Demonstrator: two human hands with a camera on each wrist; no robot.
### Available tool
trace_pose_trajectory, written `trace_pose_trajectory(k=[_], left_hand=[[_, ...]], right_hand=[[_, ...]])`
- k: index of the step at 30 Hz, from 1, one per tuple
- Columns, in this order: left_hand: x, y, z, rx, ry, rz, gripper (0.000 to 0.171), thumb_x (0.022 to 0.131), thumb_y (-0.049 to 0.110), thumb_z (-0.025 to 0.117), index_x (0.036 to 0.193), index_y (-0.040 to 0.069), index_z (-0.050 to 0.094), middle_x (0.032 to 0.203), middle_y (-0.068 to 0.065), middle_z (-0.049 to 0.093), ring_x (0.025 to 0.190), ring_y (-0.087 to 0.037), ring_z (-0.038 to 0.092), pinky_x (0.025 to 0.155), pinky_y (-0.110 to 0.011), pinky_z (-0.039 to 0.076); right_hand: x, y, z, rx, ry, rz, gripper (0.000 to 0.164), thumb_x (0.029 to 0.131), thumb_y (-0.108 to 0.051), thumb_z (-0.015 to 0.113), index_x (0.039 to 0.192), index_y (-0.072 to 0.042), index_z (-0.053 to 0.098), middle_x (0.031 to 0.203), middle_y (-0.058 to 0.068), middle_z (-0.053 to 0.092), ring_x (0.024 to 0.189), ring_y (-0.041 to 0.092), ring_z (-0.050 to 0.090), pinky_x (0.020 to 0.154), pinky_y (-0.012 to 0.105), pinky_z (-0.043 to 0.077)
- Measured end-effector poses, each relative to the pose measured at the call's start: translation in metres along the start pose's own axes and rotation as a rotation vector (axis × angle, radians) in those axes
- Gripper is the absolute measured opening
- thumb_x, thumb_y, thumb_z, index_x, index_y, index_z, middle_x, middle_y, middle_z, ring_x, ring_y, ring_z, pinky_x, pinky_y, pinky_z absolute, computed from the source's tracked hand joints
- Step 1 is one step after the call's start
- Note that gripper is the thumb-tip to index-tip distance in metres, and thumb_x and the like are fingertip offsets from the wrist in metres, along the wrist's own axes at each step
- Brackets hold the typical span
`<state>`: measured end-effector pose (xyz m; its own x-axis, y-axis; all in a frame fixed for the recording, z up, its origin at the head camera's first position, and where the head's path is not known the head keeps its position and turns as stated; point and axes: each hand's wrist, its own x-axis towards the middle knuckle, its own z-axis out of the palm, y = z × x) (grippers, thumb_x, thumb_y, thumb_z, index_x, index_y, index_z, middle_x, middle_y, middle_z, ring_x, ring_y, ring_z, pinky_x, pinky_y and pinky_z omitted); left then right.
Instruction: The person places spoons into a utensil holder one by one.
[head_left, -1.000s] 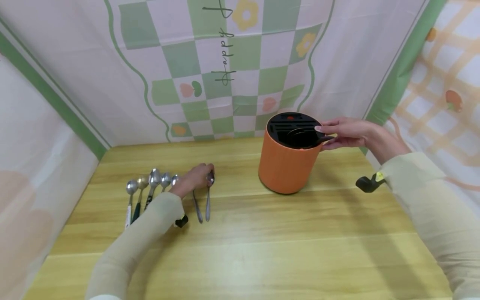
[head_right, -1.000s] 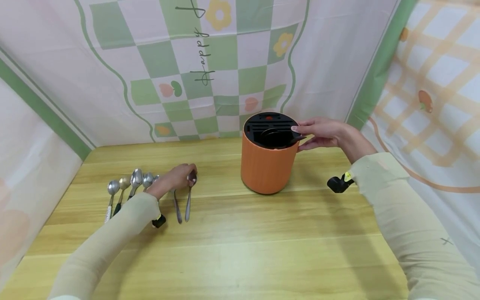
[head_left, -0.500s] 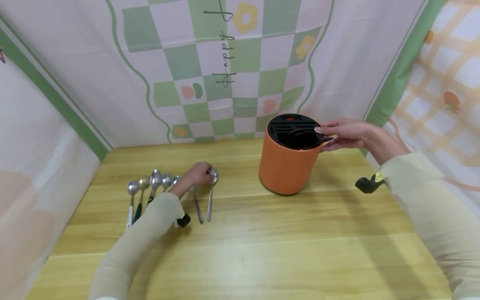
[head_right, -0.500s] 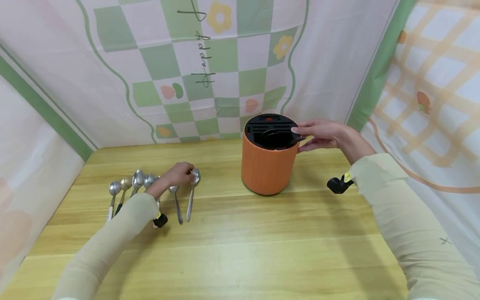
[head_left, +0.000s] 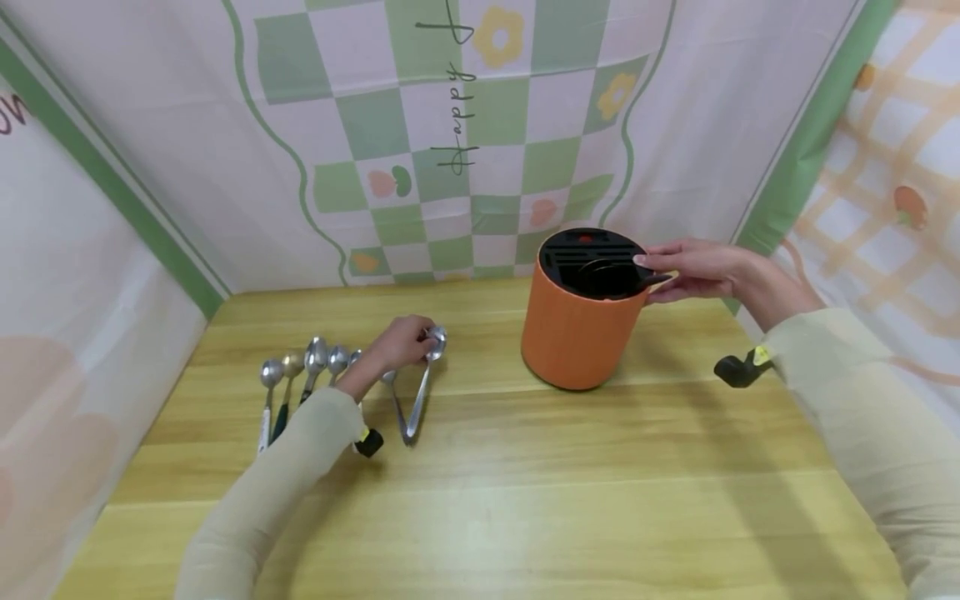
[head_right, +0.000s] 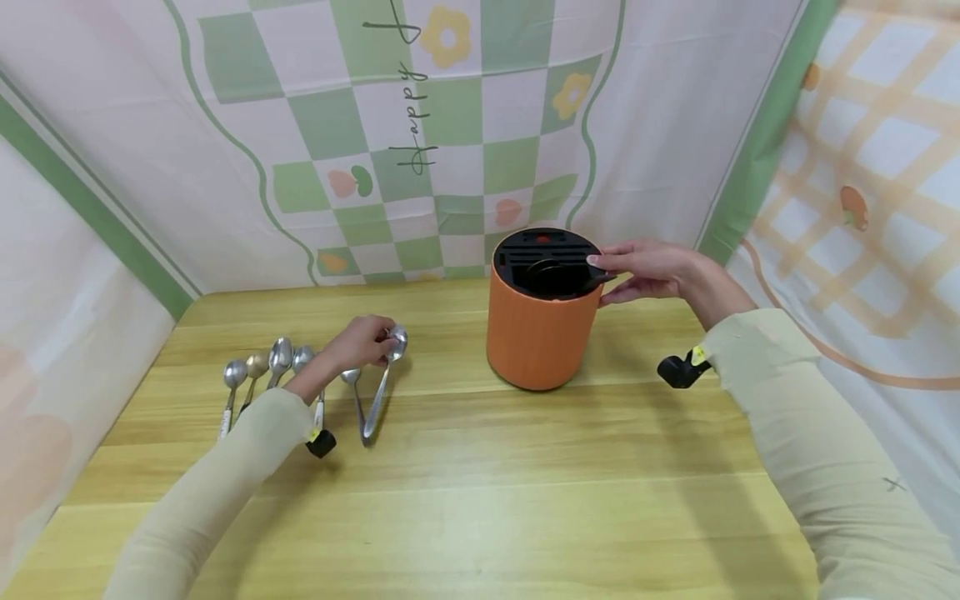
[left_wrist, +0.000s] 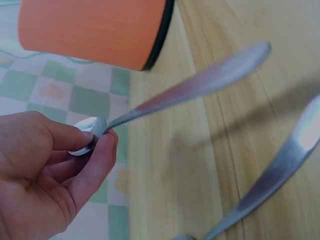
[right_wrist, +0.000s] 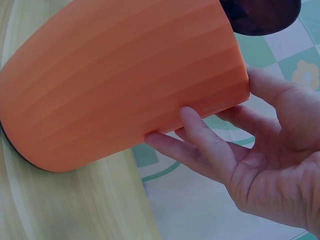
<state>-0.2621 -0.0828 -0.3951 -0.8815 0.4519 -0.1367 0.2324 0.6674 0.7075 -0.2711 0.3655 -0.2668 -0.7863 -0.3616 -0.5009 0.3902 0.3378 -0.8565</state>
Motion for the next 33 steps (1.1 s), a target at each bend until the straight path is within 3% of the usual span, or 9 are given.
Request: trace_pose_trajectory(k=[5,8,13,16,25,33], left_hand=[[-0.005,0.010,-0.002,-0.044,0.020,0.036,0.016,0.096,0.005,0.062,0.109,-0.005,0.064,0.095,-0.021,0.071,0.075,-0.021,0.071,0.077,-0.039,0.063],[-0.008,0.017,-0.005,-0.040,0.034,0.061,0.015,0.095,0.007,0.065,0.107,-0.004,0.064,0.094,-0.019,0.071,0.075,-0.020,0.070,0.078,-0.042,0.063],[-0.014,0.026,-0.010,-0.011,0.080,0.109,0.011,0.094,0.010,0.067,0.100,0.001,0.065,0.090,-0.015,0.071,0.074,-0.019,0.070,0.072,-0.035,0.063],[-0.017,0.032,-0.012,-0.012,0.112,0.142,0.009,0.094,0.010,0.068,0.092,0.002,0.063,0.085,-0.013,0.069,0.073,-0.019,0.069,0.067,-0.030,0.062],[-0.025,0.060,-0.016,0.015,0.196,0.235,0.025,0.093,0.012,0.071,0.076,0.007,0.053,0.077,-0.008,0.065,0.073,-0.017,0.069,0.063,-0.024,0.059],[-0.031,0.084,-0.017,0.075,0.253,0.301,0.017,0.091,0.014,0.073,0.080,0.009,0.062,0.083,-0.005,0.069,0.078,-0.016,0.069,0.064,-0.025,0.058]], right_hand=[[0.000,-0.001,-0.001,0.001,-0.001,0.001,0.016,0.105,-0.027,0.050,0.116,-0.026,0.061,0.110,-0.003,0.069,0.100,0.026,0.072,0.087,0.032,0.060],[0.001,-0.001,-0.001,-0.004,0.006,0.001,0.019,0.105,-0.027,0.050,0.122,-0.024,0.059,0.110,-0.003,0.069,0.101,0.026,0.072,0.088,0.032,0.060],[0.001,-0.002,-0.001,-0.035,0.003,0.005,0.052,0.106,-0.028,0.048,0.151,-0.012,0.032,0.110,-0.006,0.069,0.101,0.024,0.072,0.088,0.030,0.060],[0.002,-0.001,-0.001,-0.049,-0.002,0.008,0.063,0.106,-0.029,0.046,0.157,-0.005,0.018,0.109,-0.006,0.070,0.100,0.023,0.072,0.087,0.029,0.060],[0.001,0.002,-0.001,-0.052,0.000,0.009,0.069,0.106,-0.030,0.046,0.159,-0.004,0.011,0.108,-0.005,0.070,0.099,0.023,0.073,0.085,0.029,0.060],[0.002,0.002,-0.003,-0.064,-0.022,-0.004,0.071,0.106,-0.030,0.046,0.160,-0.004,0.008,0.109,-0.008,0.069,0.100,0.022,0.072,0.087,0.029,0.060]])
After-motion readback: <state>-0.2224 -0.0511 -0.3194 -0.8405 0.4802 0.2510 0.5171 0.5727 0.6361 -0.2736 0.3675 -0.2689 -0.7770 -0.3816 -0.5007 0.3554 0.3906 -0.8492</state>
